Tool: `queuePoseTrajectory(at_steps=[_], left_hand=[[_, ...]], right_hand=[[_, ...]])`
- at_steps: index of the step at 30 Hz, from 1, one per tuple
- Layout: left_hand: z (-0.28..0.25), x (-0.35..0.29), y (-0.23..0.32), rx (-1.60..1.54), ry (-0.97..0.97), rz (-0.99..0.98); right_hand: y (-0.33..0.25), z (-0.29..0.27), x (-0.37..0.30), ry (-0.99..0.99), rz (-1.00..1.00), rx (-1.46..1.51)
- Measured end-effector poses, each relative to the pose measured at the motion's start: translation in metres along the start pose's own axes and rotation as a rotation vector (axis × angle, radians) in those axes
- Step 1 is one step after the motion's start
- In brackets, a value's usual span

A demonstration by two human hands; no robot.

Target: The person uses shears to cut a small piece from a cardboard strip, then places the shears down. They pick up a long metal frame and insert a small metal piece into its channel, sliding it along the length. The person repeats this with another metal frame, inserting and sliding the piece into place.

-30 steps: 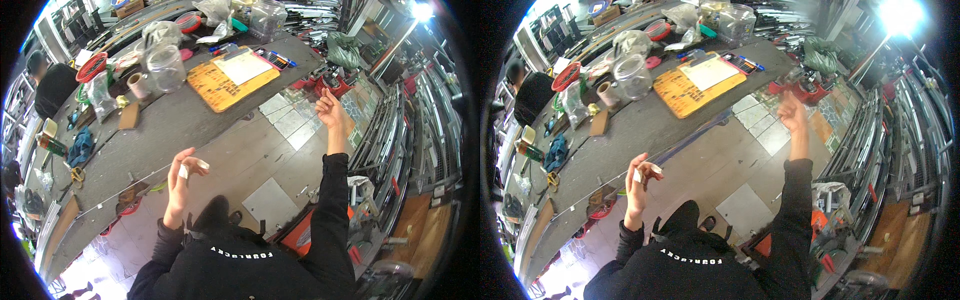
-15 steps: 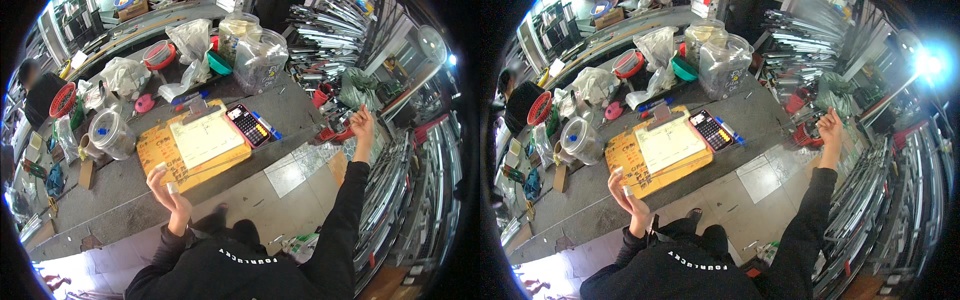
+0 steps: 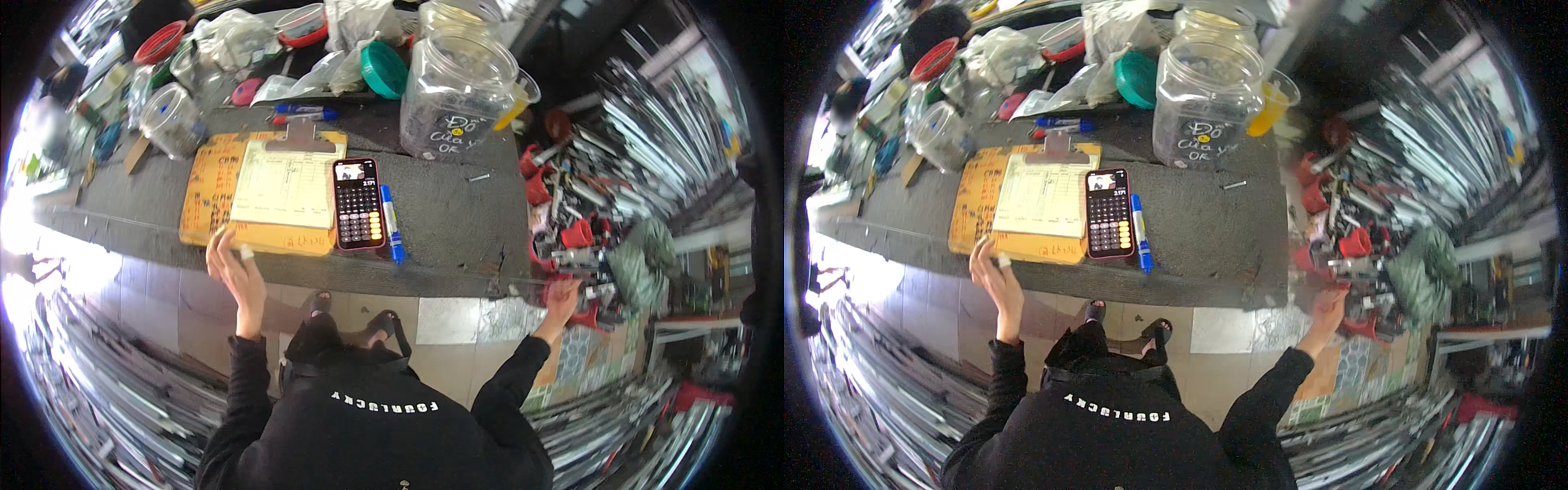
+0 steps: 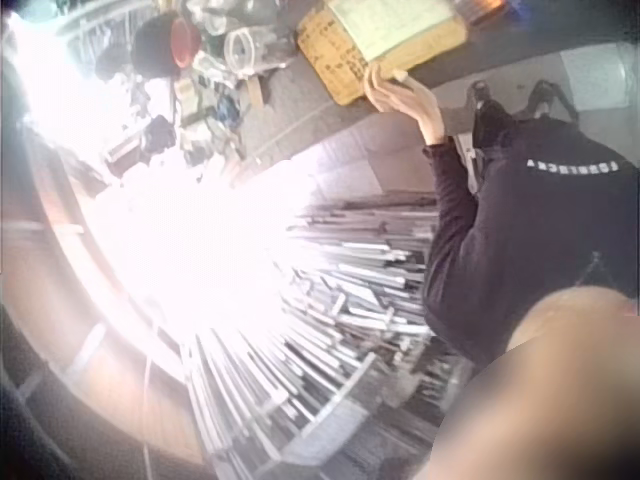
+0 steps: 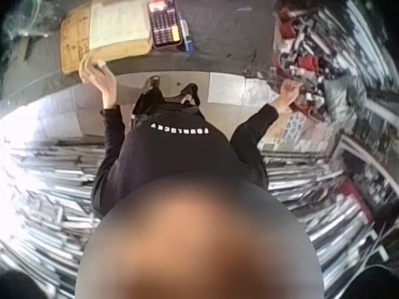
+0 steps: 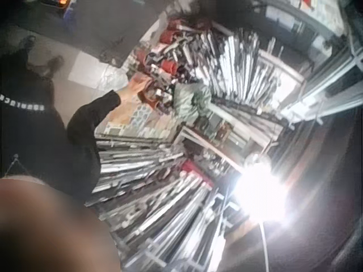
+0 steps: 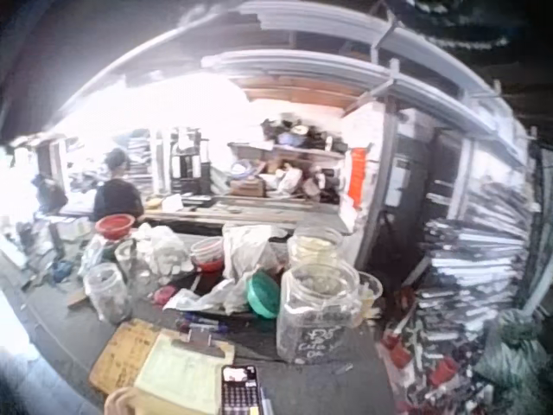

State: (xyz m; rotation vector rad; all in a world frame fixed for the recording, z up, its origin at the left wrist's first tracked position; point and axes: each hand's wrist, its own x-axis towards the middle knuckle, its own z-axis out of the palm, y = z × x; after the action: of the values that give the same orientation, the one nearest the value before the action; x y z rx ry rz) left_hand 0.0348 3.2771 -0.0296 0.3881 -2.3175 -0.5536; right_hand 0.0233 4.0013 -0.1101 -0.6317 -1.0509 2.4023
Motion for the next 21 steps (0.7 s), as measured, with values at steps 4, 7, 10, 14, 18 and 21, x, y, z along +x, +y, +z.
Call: queuePoseTrajectory(at_steps=[4, 7, 10, 14, 18, 21], left_hand=[[0.012, -0.005, 0.018, 0.147, -0.048, -0.032], [0.018, -0.010, 0.024, 0.228, -0.089, -0.034], [0.021, -0.011, 0.025, 0.241, -0.109, -0.044], [0.020, -0.010, 0.028, 0.342, -0.182, -0.080], [0.020, -0.010, 0.030, 0.276, -0.117, -0.024], [0.018, -0.016, 0.026, 0.109, -0.051, -0.002]], right_hand=[[0.050, -0.020, 0.047, -0.557, 0.251, 0.142], [0.082, -0.018, 0.070, -0.267, 0.314, 0.063], [0.134, -0.016, 0.073, -0.073, 0.117, -0.358], [0.189, -0.024, 0.037, 0.242, 0.087, -0.867], [0.222, -0.017, 0.008, 0.238, 0.135, -1.093], [0.248, -0.002, -0.018, 0.152, 0.108, -1.227]])
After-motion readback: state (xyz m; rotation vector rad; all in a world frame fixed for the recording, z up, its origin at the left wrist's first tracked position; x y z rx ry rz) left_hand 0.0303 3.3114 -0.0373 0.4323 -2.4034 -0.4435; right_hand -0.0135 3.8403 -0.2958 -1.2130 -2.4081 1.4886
